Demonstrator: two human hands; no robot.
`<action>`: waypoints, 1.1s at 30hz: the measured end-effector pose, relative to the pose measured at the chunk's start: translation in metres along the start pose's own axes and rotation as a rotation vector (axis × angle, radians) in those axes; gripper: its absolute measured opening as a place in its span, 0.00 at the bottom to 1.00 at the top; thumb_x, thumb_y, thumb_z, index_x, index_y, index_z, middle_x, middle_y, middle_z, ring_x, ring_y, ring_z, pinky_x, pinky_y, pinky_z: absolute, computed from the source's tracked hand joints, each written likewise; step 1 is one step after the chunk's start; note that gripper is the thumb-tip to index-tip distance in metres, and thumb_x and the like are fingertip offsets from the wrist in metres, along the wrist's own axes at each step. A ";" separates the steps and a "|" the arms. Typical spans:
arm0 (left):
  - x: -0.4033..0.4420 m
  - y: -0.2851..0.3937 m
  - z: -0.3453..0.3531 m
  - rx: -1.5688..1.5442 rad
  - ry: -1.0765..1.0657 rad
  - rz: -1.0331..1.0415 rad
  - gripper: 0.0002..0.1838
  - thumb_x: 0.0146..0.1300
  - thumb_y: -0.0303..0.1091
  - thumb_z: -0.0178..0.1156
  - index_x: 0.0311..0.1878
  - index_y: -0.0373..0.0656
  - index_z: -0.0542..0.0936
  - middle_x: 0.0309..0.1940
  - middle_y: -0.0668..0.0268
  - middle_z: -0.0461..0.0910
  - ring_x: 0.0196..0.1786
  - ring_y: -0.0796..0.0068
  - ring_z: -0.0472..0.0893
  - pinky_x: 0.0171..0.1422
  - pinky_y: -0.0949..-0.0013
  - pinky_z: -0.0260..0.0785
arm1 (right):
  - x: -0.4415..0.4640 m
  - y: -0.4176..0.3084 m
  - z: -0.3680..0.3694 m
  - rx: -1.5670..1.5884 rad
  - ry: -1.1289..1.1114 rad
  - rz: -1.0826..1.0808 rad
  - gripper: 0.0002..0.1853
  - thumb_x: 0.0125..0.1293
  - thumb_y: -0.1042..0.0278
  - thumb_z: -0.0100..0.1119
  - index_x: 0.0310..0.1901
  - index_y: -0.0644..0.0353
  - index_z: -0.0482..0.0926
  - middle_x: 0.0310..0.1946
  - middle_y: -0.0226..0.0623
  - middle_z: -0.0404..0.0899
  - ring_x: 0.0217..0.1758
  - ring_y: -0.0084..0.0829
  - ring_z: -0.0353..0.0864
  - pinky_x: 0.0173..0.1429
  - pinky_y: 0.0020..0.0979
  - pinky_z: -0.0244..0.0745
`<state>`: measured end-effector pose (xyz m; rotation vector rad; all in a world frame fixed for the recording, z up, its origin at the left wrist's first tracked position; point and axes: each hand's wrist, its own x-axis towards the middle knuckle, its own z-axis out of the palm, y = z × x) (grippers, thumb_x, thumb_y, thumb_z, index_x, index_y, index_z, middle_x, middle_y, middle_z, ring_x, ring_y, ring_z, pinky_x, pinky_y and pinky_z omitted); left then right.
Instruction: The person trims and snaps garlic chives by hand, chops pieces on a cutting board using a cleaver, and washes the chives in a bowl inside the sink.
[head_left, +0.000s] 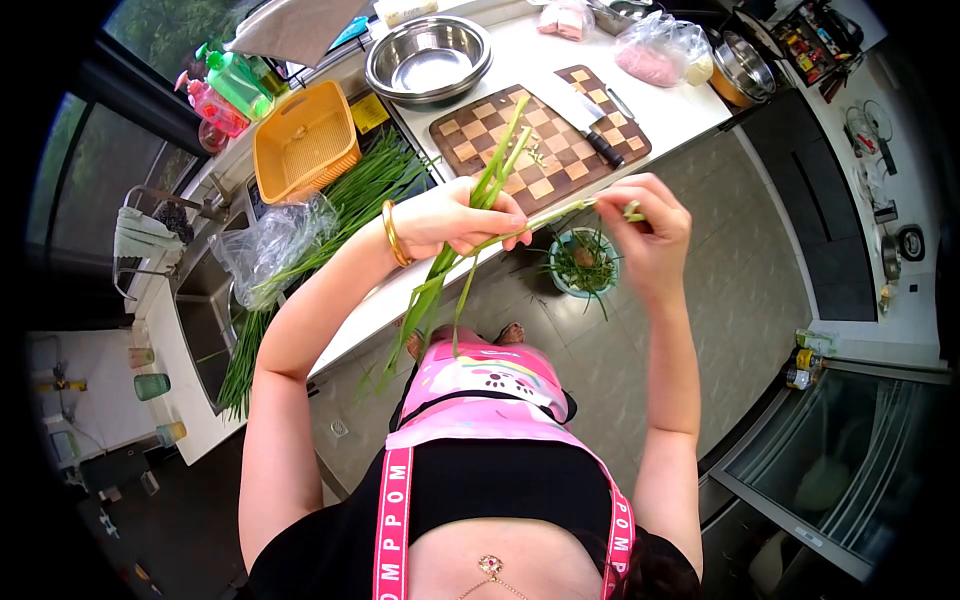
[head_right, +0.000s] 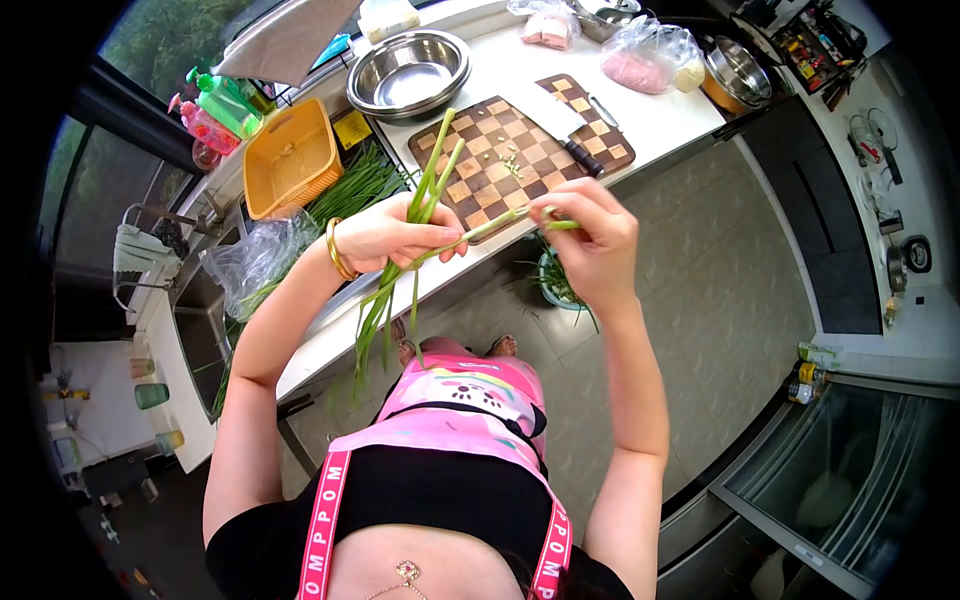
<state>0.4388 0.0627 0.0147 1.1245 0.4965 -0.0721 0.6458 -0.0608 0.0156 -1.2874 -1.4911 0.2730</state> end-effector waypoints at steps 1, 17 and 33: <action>0.000 0.000 -0.001 0.035 0.014 0.005 0.10 0.64 0.35 0.55 0.39 0.37 0.77 0.27 0.70 0.74 0.16 0.94 0.57 0.16 0.86 0.43 | 0.000 0.003 -0.005 -0.009 0.044 0.035 0.04 0.52 0.81 0.64 0.30 0.64 0.80 0.27 0.28 0.75 0.24 0.13 0.68 0.25 0.16 0.60; -0.007 0.001 -0.002 0.028 0.473 0.496 0.08 0.67 0.30 0.49 0.45 0.36 0.74 0.31 0.68 0.75 0.16 0.94 0.55 0.17 0.86 0.45 | -0.093 0.237 -0.069 -0.400 -0.251 0.774 0.08 0.55 0.69 0.59 0.36 0.58 0.84 0.26 0.36 0.83 0.30 0.27 0.82 0.37 0.30 0.74; 0.008 0.022 0.021 -0.152 0.813 0.833 0.05 0.63 0.29 0.55 0.39 0.39 0.75 0.37 0.57 0.80 0.16 0.95 0.55 0.18 0.87 0.48 | -0.075 0.248 -0.053 -0.199 -0.173 0.728 0.10 0.59 0.60 0.56 0.36 0.54 0.84 0.24 0.34 0.82 0.28 0.24 0.80 0.34 0.28 0.73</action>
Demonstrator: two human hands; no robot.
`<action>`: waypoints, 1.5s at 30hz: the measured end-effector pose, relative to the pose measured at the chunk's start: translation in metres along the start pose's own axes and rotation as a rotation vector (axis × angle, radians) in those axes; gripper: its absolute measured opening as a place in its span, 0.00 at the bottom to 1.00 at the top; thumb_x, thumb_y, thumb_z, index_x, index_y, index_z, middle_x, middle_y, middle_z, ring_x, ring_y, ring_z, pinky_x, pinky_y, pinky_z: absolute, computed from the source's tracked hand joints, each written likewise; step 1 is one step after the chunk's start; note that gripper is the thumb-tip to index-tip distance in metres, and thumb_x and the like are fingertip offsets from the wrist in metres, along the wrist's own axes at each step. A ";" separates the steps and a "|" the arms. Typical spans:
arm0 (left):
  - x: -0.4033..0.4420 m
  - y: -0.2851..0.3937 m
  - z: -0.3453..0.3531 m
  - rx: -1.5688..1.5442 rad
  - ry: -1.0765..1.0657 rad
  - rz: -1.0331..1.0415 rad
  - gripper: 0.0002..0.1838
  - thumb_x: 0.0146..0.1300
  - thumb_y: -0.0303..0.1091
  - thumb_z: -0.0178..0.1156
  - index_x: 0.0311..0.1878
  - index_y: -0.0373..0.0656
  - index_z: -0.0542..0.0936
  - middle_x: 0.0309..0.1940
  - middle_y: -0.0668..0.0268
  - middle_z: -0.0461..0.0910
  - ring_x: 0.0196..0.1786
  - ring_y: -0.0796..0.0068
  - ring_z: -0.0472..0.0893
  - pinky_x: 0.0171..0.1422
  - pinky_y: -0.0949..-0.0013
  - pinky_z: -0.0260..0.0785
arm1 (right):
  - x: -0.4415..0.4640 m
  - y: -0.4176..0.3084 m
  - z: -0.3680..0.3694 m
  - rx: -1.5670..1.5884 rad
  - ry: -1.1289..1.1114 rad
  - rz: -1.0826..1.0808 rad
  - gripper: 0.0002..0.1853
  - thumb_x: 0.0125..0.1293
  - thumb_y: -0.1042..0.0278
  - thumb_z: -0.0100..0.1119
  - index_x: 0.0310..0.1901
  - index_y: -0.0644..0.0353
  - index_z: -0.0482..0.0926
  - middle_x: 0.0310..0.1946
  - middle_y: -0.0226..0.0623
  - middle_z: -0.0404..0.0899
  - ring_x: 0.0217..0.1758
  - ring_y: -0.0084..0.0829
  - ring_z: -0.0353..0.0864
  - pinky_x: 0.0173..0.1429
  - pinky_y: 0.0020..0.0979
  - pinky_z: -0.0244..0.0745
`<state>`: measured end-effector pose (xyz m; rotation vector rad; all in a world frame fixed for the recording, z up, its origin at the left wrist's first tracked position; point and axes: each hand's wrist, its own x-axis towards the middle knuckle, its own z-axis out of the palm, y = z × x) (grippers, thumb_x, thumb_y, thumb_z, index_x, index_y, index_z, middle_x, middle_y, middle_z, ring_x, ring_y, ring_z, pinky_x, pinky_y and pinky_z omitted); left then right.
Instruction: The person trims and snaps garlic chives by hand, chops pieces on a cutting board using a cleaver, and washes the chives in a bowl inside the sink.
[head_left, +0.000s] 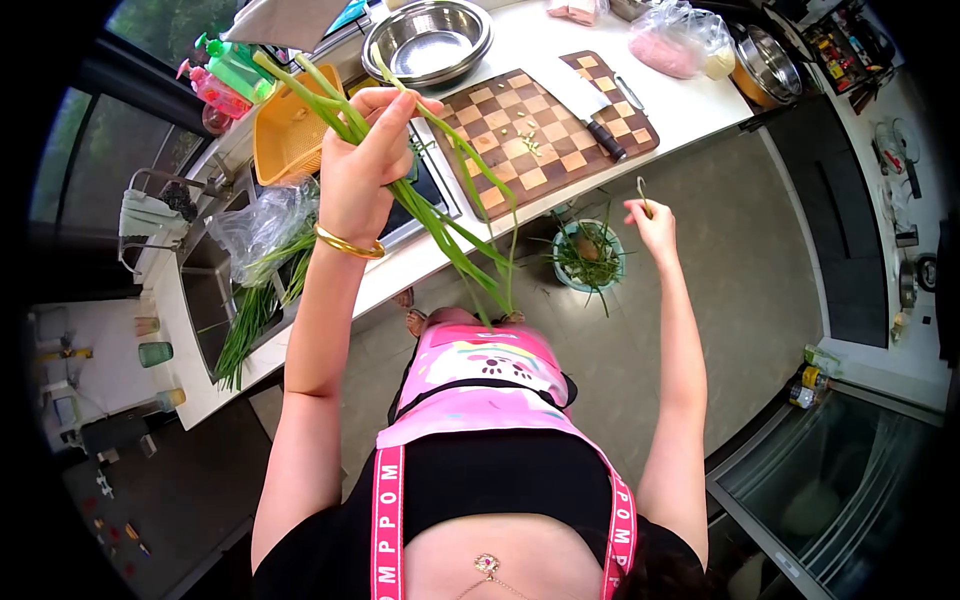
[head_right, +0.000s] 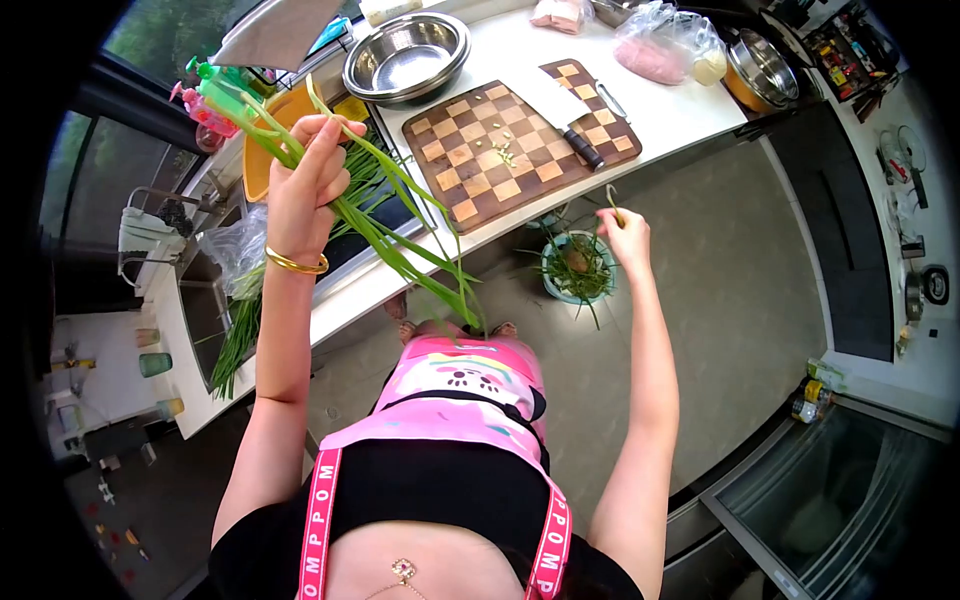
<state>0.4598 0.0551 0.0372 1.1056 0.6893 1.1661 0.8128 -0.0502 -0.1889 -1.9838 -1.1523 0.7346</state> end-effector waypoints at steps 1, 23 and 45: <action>0.001 -0.001 0.001 -0.040 -0.010 0.000 0.05 0.63 0.29 0.55 0.39 0.39 0.75 0.37 0.57 0.80 0.15 0.95 0.55 0.18 0.87 0.48 | -0.006 -0.028 -0.001 0.096 -0.066 -0.084 0.11 0.62 0.63 0.52 0.38 0.57 0.83 0.24 0.32 0.83 0.30 0.17 0.79 0.36 0.24 0.72; -0.044 -0.026 0.035 0.308 0.008 0.234 0.04 0.61 0.20 0.54 0.36 0.34 0.68 0.35 0.55 0.81 0.37 0.76 0.80 0.34 0.80 0.69 | -0.082 -0.197 0.012 0.521 -0.238 -0.301 0.07 0.59 0.74 0.54 0.32 0.68 0.80 0.26 0.30 0.79 0.27 0.15 0.71 0.34 0.19 0.66; -0.034 0.002 0.046 0.024 0.007 0.260 0.04 0.64 0.25 0.53 0.39 0.40 0.68 0.34 0.56 0.81 0.14 0.92 0.56 0.16 0.84 0.45 | -0.017 0.063 0.004 -0.066 0.199 0.239 0.12 0.53 0.62 0.63 0.35 0.61 0.82 0.25 0.38 0.82 0.32 0.24 0.81 0.36 0.27 0.73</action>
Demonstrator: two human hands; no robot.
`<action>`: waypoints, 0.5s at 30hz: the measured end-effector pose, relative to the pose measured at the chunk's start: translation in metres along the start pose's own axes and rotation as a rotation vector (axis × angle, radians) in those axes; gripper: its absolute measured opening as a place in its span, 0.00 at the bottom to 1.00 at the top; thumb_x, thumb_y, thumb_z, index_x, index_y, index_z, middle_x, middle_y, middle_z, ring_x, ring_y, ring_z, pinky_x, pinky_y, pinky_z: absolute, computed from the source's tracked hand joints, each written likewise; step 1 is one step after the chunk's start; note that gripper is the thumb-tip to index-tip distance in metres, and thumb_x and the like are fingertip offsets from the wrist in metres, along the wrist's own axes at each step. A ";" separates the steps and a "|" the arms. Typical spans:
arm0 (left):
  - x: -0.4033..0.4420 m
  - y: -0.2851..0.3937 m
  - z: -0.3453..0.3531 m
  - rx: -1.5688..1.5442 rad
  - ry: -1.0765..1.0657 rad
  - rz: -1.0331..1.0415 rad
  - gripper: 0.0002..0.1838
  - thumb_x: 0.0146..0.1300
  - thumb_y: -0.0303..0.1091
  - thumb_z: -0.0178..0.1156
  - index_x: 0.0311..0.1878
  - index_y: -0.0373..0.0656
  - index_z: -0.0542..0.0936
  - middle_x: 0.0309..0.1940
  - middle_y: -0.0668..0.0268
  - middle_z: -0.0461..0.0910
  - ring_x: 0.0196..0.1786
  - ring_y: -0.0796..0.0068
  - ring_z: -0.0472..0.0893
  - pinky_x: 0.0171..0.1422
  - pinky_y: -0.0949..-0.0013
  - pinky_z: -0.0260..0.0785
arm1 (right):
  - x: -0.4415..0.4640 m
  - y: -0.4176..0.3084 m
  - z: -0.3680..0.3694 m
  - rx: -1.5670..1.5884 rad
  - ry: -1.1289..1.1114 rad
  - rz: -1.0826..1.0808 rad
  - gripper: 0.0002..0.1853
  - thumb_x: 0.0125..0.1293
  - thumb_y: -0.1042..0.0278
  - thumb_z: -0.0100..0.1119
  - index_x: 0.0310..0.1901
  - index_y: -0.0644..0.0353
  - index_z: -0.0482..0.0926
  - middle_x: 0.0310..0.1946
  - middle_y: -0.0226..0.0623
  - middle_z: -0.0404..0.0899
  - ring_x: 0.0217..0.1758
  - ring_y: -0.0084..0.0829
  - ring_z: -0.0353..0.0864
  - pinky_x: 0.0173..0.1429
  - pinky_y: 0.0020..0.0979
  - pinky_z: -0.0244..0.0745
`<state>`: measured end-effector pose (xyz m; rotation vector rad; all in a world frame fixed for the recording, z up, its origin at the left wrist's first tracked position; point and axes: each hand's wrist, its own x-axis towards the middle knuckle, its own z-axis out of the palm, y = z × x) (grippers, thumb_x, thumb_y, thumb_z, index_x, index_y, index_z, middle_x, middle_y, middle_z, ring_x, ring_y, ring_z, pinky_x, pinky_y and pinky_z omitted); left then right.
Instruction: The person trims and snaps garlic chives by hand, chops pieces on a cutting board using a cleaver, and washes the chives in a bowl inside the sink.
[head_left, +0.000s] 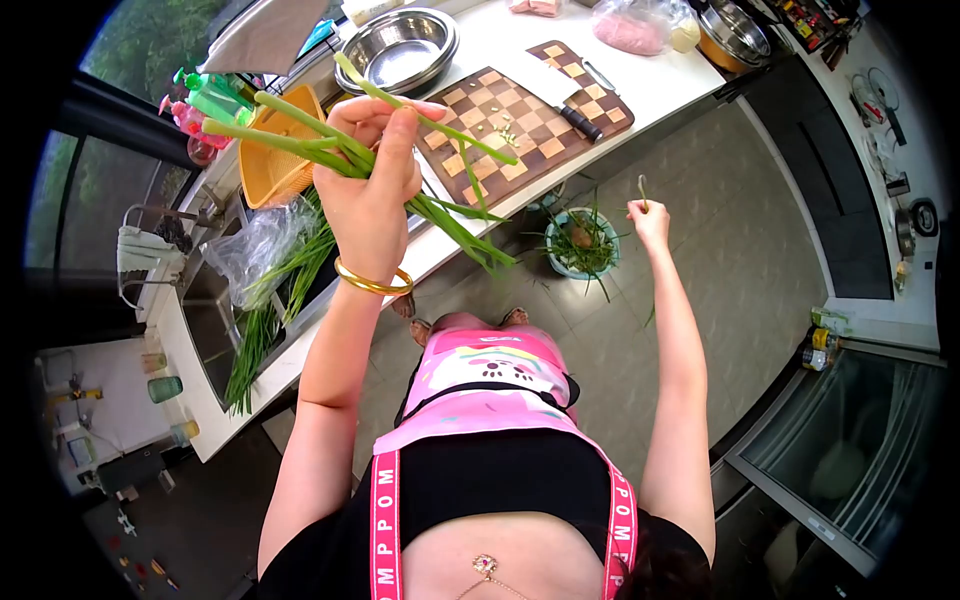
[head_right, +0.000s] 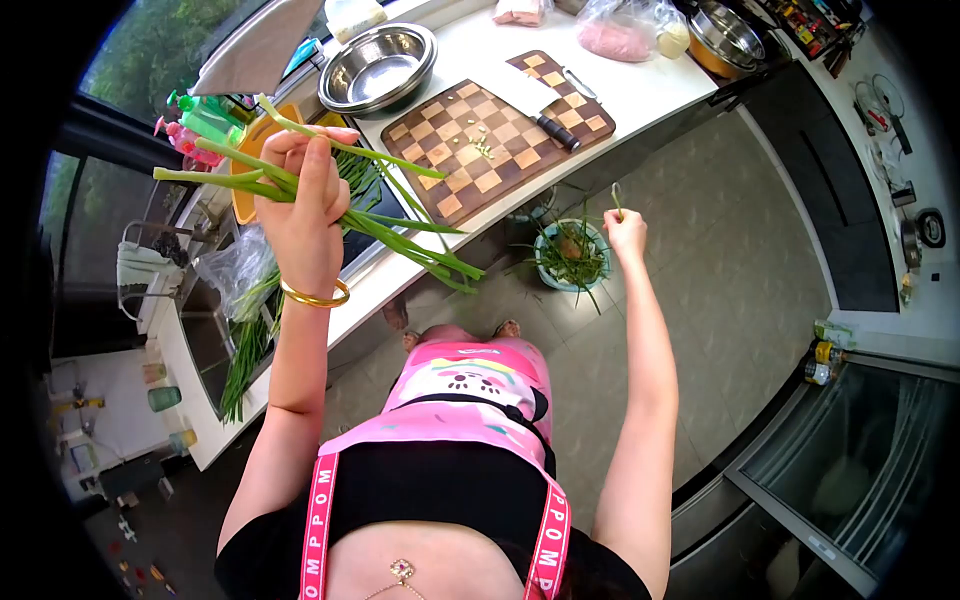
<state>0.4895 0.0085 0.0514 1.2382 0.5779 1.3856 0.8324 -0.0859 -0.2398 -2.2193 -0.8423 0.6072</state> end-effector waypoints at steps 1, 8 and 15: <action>0.001 0.001 0.000 0.013 -0.008 0.000 0.04 0.64 0.25 0.53 0.39 0.40 0.68 0.34 0.56 0.81 0.14 0.92 0.56 0.16 0.84 0.45 | 0.003 0.011 0.004 0.004 0.001 0.000 0.12 0.53 0.62 0.63 0.35 0.61 0.82 0.25 0.38 0.82 0.32 0.24 0.81 0.36 0.27 0.73; 0.008 0.006 0.001 -0.065 -0.044 -0.018 0.05 0.64 0.25 0.53 0.41 0.39 0.68 0.36 0.55 0.80 0.15 0.93 0.55 0.16 0.84 0.45 | -0.019 -0.008 0.015 -0.190 0.012 -0.056 0.19 0.52 0.61 0.63 0.45 0.61 0.79 0.32 0.46 0.81 0.38 0.38 0.82 0.42 0.35 0.75; 0.013 0.009 0.005 -0.162 -0.074 -0.056 0.05 0.64 0.26 0.53 0.41 0.40 0.69 0.37 0.54 0.80 0.15 0.93 0.54 0.17 0.84 0.46 | -0.114 -0.158 0.018 0.603 -0.459 -0.500 0.13 0.65 0.64 0.55 0.44 0.63 0.80 0.34 0.32 0.82 0.41 0.18 0.77 0.45 0.21 0.71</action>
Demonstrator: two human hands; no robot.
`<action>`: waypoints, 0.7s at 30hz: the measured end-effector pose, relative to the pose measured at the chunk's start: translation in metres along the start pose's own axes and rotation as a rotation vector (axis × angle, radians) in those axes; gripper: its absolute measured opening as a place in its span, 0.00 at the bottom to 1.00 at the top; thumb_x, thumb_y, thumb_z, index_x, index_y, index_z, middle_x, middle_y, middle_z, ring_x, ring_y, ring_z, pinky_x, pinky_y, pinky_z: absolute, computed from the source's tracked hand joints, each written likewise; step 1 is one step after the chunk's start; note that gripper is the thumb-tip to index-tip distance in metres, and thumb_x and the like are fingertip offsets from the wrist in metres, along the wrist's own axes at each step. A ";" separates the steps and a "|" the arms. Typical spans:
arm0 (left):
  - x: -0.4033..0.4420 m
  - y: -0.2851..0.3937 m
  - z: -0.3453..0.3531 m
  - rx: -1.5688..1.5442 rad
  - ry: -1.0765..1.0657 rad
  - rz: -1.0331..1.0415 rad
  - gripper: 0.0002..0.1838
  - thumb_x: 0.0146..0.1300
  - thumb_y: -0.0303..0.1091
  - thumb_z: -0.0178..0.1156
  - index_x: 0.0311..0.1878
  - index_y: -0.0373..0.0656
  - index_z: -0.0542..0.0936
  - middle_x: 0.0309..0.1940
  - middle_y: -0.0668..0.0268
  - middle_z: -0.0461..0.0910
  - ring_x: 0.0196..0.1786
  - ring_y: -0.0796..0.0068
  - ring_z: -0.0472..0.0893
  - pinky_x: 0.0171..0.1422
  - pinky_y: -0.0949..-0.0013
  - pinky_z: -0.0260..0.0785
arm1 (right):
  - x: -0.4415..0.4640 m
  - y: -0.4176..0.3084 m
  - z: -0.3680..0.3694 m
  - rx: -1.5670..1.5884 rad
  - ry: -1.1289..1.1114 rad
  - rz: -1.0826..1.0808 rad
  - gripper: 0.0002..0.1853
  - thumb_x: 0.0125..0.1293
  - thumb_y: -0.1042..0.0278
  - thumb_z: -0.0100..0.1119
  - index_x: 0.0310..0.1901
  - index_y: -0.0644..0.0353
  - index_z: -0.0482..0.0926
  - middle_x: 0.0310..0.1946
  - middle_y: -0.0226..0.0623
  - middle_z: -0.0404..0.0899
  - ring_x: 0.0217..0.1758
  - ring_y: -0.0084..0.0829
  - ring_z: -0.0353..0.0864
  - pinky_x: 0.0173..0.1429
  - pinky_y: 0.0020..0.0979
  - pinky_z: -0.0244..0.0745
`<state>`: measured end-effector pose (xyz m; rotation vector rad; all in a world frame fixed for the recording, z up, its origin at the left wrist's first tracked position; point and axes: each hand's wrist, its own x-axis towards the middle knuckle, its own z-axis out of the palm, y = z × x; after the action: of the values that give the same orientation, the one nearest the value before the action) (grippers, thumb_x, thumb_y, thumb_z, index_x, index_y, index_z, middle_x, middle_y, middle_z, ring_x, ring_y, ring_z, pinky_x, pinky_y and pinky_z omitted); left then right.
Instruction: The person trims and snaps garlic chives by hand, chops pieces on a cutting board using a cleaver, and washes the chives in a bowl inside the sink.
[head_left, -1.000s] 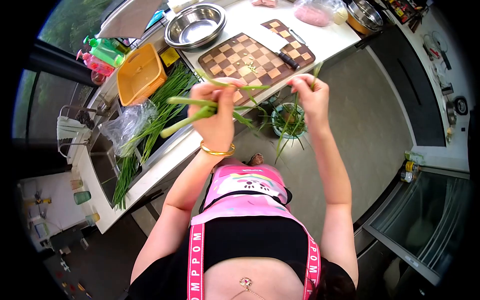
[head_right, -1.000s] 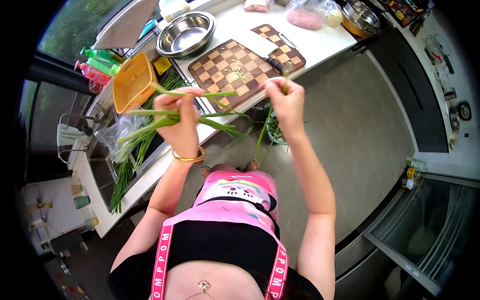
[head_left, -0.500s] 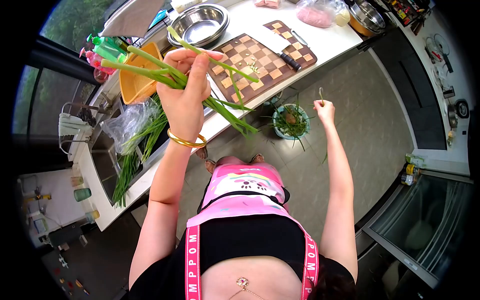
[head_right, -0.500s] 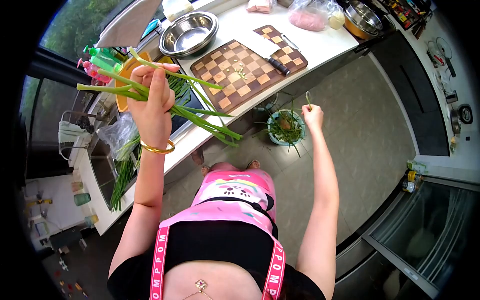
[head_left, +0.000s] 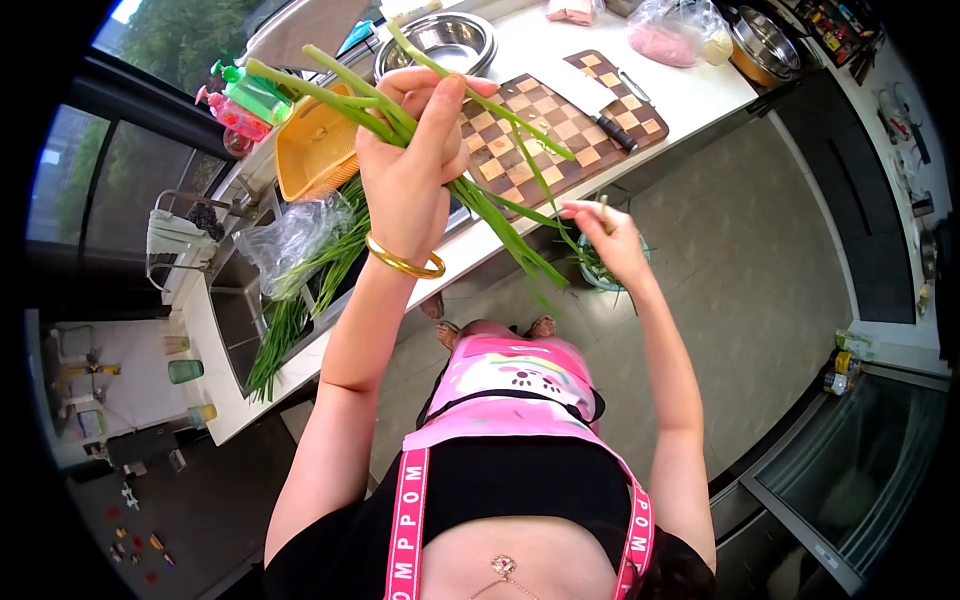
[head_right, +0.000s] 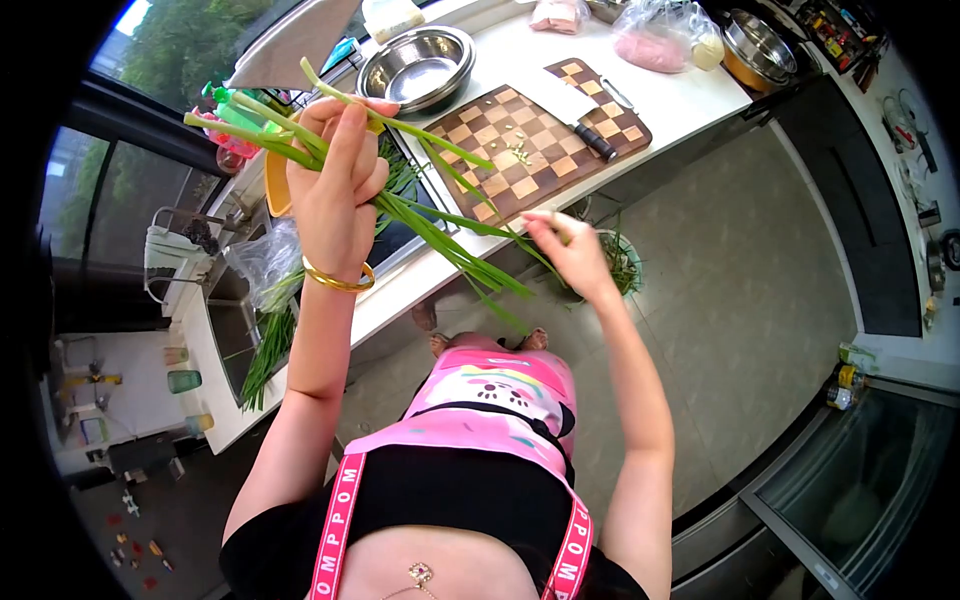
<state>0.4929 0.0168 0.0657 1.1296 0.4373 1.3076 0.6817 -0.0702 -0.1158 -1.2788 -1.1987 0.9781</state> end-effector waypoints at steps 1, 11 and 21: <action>0.000 0.000 0.001 -0.001 0.003 -0.005 0.05 0.64 0.26 0.54 0.41 0.41 0.69 0.37 0.54 0.80 0.15 0.93 0.54 0.17 0.84 0.46 | -0.001 0.000 0.009 0.004 -0.048 0.040 0.13 0.63 0.65 0.56 0.44 0.64 0.79 0.34 0.30 0.81 0.40 0.16 0.77 0.43 0.20 0.70; 0.024 0.012 -0.033 0.079 0.055 0.072 0.04 0.65 0.28 0.53 0.40 0.38 0.71 0.38 0.56 0.78 0.16 0.93 0.53 0.17 0.85 0.44 | -0.038 -0.021 -0.017 0.198 -0.185 0.278 0.05 0.60 0.73 0.59 0.33 0.67 0.78 0.27 0.34 0.80 0.32 0.20 0.78 0.39 0.20 0.71; 0.040 0.019 -0.072 0.176 0.132 0.021 0.06 0.65 0.28 0.53 0.42 0.36 0.73 0.41 0.56 0.78 0.16 0.94 0.54 0.16 0.86 0.45 | -0.060 -0.057 -0.052 0.147 -0.158 0.312 0.10 0.64 0.70 0.52 0.37 0.68 0.80 0.23 0.32 0.80 0.30 0.17 0.75 0.37 0.20 0.68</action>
<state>0.4362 0.0790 0.0633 1.2000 0.6494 1.3878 0.7181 -0.1423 -0.0613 -1.3133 -1.0411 1.3911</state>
